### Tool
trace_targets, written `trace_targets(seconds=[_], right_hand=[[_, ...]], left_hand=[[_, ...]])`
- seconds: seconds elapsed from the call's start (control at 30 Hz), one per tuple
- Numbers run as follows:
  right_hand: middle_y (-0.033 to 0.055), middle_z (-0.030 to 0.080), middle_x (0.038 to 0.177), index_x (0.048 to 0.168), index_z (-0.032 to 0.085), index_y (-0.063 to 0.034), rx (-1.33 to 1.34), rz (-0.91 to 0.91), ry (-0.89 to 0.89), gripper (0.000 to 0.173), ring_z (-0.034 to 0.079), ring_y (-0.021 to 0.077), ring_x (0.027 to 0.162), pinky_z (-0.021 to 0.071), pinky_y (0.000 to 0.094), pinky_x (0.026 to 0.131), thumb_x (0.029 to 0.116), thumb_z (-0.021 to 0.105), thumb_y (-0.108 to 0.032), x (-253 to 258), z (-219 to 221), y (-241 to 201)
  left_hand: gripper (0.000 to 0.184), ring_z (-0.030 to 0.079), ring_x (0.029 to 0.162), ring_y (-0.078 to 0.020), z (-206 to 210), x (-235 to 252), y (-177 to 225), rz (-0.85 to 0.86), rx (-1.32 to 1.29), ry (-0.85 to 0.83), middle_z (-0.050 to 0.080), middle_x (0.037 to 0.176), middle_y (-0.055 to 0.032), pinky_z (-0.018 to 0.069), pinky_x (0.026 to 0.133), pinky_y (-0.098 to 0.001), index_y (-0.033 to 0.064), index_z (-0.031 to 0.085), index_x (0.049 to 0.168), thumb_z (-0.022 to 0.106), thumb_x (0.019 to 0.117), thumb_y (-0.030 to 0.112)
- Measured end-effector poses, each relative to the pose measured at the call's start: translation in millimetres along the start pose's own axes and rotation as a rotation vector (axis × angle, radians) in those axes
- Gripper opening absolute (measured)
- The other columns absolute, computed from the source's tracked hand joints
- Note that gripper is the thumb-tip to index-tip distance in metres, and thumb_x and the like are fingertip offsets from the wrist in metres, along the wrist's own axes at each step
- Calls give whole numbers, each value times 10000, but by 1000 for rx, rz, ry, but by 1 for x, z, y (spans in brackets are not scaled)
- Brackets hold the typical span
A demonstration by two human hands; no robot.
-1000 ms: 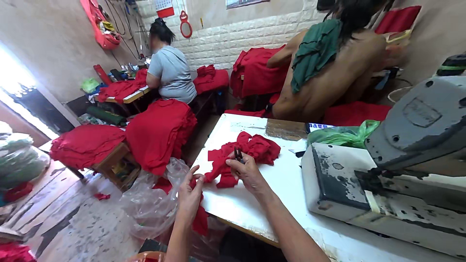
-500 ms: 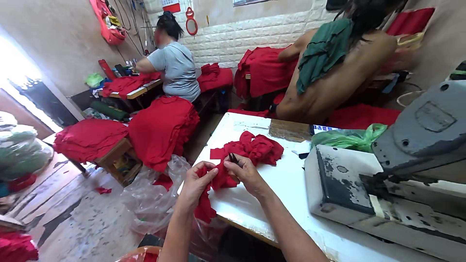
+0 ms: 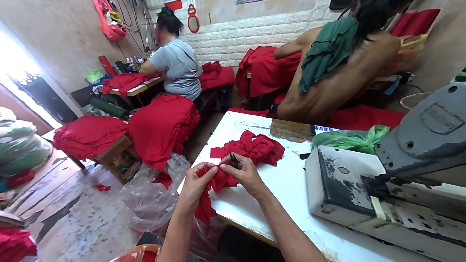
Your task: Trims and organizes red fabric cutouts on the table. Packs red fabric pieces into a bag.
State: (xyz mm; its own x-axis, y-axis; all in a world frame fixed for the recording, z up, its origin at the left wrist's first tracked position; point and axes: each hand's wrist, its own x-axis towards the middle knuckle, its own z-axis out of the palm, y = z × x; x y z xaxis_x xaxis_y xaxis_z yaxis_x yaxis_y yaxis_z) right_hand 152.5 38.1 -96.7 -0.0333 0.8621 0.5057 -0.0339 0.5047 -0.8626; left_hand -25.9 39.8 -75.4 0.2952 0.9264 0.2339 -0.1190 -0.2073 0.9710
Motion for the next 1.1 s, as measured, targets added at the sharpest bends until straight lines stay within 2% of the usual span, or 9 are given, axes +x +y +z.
trace_targets(seconds=[0.17,0.37,0.43,0.53,0.6,0.67,0.77,0.93,1.1], right_hand=[[-52,643,831,983,700,-34,-17,-18,36,82,551,-25,709,463,160,654,945,643,-79,1,3,1],[-55,647,835,1010,699,-29,42,-22,86,93,534,-31,655,451,146,595,954,635,-66,0,2,-2],[-26,631,850,1083,660,-1,-31,-26,145,181,500,-21,559,442,152,502,1037,536,-124,0,6,-4],[29,679,944,1127,623,36,-236,-110,240,314,553,-8,592,496,168,546,1109,383,-166,-2,10,-4],[3,649,889,1052,632,19,-208,-174,197,269,558,-11,643,501,163,593,1090,433,-157,-4,10,-3],[-26,627,817,1005,652,-4,-155,-184,113,176,526,-28,626,462,152,569,1009,601,-172,-6,12,-3],[-14,626,812,1030,671,2,-209,-154,63,255,472,-31,598,419,143,552,886,765,-186,-9,19,-3],[13,665,818,1017,715,2,-312,-190,103,167,551,-19,642,472,141,597,971,612,-121,-10,16,2],[-21,645,755,1079,671,31,-65,-31,103,166,560,3,538,504,174,511,977,557,-31,-8,16,-5]], left_hand=[[159,532,538,1,3,1,-2,63,-29,85,604,670,61,470,522,-162,50,672,943,540,1030,69],[87,610,650,0,0,-5,-2,-2,0,-51,689,802,51,529,613,-184,44,705,990,621,971,37],[74,641,693,-19,2,-5,-1,24,-35,-8,702,814,26,552,658,-198,35,707,970,639,952,13],[36,643,661,-40,4,-2,2,63,-95,130,699,779,2,553,622,-205,28,700,931,682,920,-2],[76,611,631,-38,6,0,2,94,-111,200,660,744,13,533,595,-199,45,658,872,707,896,-7],[89,603,618,-36,9,2,3,89,-133,237,658,733,10,528,583,-194,45,666,850,716,891,-17],[86,572,551,-16,12,0,6,28,-150,209,668,695,13,492,521,-173,26,715,870,670,939,1],[119,540,506,-3,8,-2,1,23,-152,183,666,689,26,465,476,-160,20,731,920,633,937,-45],[112,543,500,-16,3,-4,3,-45,-198,159,639,687,13,482,475,-164,16,685,967,582,972,-27]])
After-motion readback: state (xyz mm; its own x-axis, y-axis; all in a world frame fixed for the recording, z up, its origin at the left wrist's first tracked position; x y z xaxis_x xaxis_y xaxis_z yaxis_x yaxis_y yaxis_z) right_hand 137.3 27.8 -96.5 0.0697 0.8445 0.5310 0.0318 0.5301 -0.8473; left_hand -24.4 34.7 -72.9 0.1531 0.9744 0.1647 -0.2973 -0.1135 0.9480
